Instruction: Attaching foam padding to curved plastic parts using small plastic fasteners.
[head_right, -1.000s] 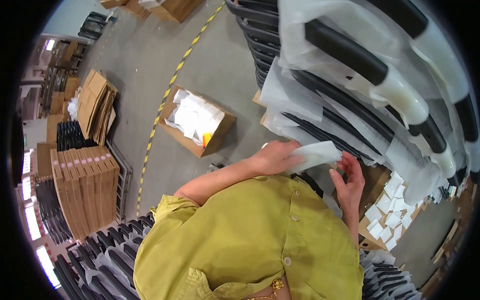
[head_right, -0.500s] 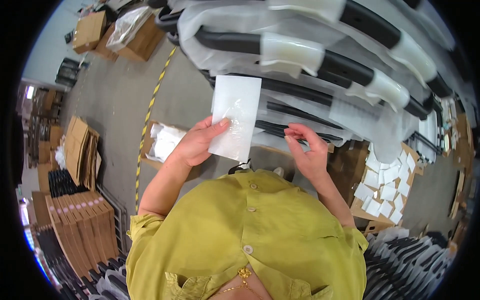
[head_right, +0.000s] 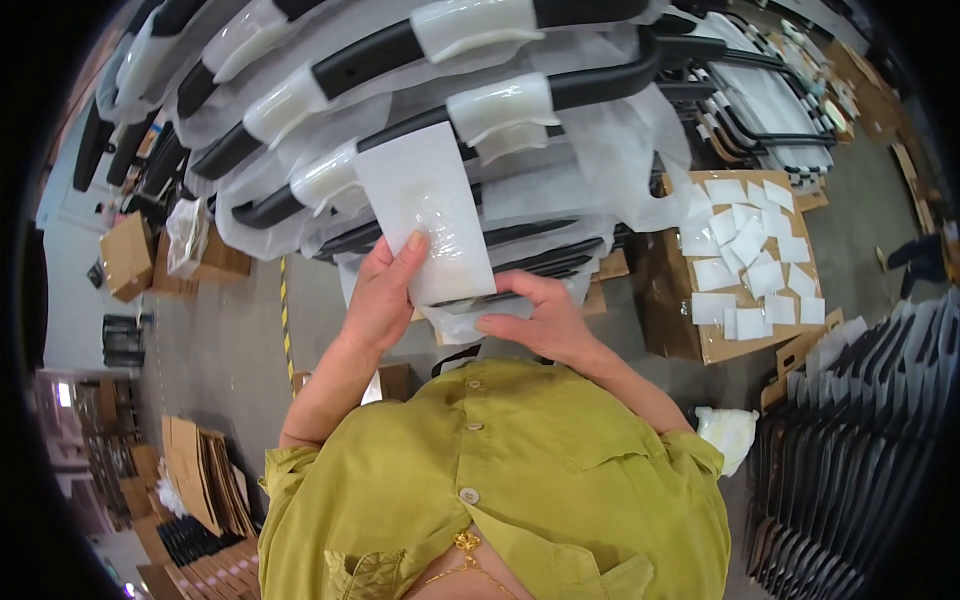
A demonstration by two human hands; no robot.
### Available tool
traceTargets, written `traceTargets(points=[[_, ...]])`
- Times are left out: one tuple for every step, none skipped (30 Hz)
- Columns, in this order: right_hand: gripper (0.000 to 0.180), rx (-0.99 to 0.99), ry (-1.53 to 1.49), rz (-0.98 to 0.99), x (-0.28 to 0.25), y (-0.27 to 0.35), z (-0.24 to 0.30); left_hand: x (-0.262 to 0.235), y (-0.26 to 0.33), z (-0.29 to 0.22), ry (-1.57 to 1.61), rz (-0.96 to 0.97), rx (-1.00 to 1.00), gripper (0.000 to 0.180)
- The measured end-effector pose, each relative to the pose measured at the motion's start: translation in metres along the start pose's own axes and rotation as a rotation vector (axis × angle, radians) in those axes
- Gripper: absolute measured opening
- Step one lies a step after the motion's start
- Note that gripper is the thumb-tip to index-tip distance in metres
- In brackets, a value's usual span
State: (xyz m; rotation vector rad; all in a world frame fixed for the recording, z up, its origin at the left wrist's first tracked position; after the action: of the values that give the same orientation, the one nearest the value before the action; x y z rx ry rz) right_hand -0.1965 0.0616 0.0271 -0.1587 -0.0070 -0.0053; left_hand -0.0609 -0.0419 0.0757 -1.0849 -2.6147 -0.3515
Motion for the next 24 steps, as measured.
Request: traceTargets(points=[[0.022,-0.024,-0.041,-0.009,0.0,0.003,-0.003,0.007,-0.002,0.001,-0.007,0.019,0.004,0.034],[0.019,-0.05,-0.082,-0.014,0.0,0.005,-0.003,0.013,-0.002,0.003,-0.006,0.006,0.059,0.033],[0.014,-0.04,-0.034,-0.036,-0.003,0.008,-0.004,0.016,-0.002,0.002,-0.007,-0.016,0.12,0.033],[0.014,-0.056,-0.029,-0.035,-0.007,0.011,-0.001,0.017,-0.002,0.004,-0.015,-0.011,0.134,0.033],[0.015,0.021,-0.031,-0.027,-0.012,0.014,0.0,0.017,-0.002,0.004,-0.031,0.009,0.182,0.033],[0.016,0.104,-0.033,-0.02,-0.016,0.018,-0.001,0.016,-0.001,0.006,-0.045,0.026,0.227,0.033],[0.019,0.093,-0.082,-0.022,-0.021,0.021,-0.003,0.013,0.0,0.007,-0.026,0.06,0.233,0.033],[0.026,0.127,-0.175,-0.043,-0.028,0.023,-0.007,0.009,0.001,0.009,-0.03,0.057,0.244,0.033],[0.029,0.099,-0.272,-0.044,-0.033,0.025,-0.009,0.01,0.003,0.014,-0.087,0.207,0.189,0.034],[0.032,0.073,-0.371,-0.045,-0.036,0.025,-0.008,0.012,0.004,0.017,-0.145,0.354,0.131,0.034],[0.032,0.073,-0.369,-0.037,-0.035,0.021,-0.006,0.018,0.0,0.022,-0.068,0.463,0.064,0.034],[0.035,0.032,-0.508,0.042,-0.028,0.017,0.0,0.027,-0.003,0.03,0.012,0.565,-0.006,0.034],[0.039,-0.012,-0.643,0.111,-0.023,0.015,0.005,0.037,-0.005,0.038,0.078,0.6,-0.072,0.035],[0.047,0.069,-0.688,0.118,-0.021,0.013,-0.013,0.044,-0.007,0.045,0.144,0.634,-0.14,0.035],[0.047,0.135,-0.761,0.075,-0.02,0.007,-0.004,0.051,-0.012,0.052,0.176,0.726,-0.192,0.036],[0.047,0.213,-0.844,0.062,-0.012,-0.006,-0.002,0.046,-0.014,0.058,0.176,0.723,-0.196,0.036],[0.047,0.213,-0.848,0.06,-0.004,-0.009,-0.006,0.041,-0.014,0.065,0.193,0.719,-0.258,0.038],[0.044,0.104,-0.843,0.057,0.001,-0.01,-0.006,0.04,-0.013,0.068,0.211,0.726,-0.323,0.04],[0.04,-0.006,-0.834,0.053,0.006,-0.011,-0.004,0.039,-0.01,0.069,0.211,0.738,-0.331,0.04],[0.04,-0.013,-0.832,0.038,0.007,-0.01,-0.003,0.037,-0.006,0.07,0.235,0.715,-0.348,0.037],[0.038,0.003,-0.752,0.069,0.005,-0.009,-0.003,0.034,-0.004,0.07,0.259,0.695,-0.369,0.033],[0.036,0.019,-0.671,0.099,0.004,-0.007,-0.003,0.027,-0.004,0.067,0.256,0.712,-0.381,0.033],[0.032,-0.043,-0.787,0.0,0.0,-0.005,-0.008,0.014,-0.006,0.061,-0.068,0.689,-0.338,0.033],[0.023,-0.216,-0.863,-0.12,-0.001,-0.006,-0.001,-0.002,-0.01,0.056,-0.384,0.658,-0.286,0.032]])
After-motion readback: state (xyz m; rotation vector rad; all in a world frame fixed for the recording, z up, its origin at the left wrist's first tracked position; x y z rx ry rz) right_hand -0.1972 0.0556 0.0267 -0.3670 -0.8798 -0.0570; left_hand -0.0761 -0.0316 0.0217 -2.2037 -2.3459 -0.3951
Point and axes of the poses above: each hand's wrist, its own y-axis away from the middle knuckle, its own x-axis out of the palm, z = x × y, the point moved 3 cm from there along -y, towards the middle knuckle, and after that the axes turned 6 degrees about z, right-handed, at the moved point
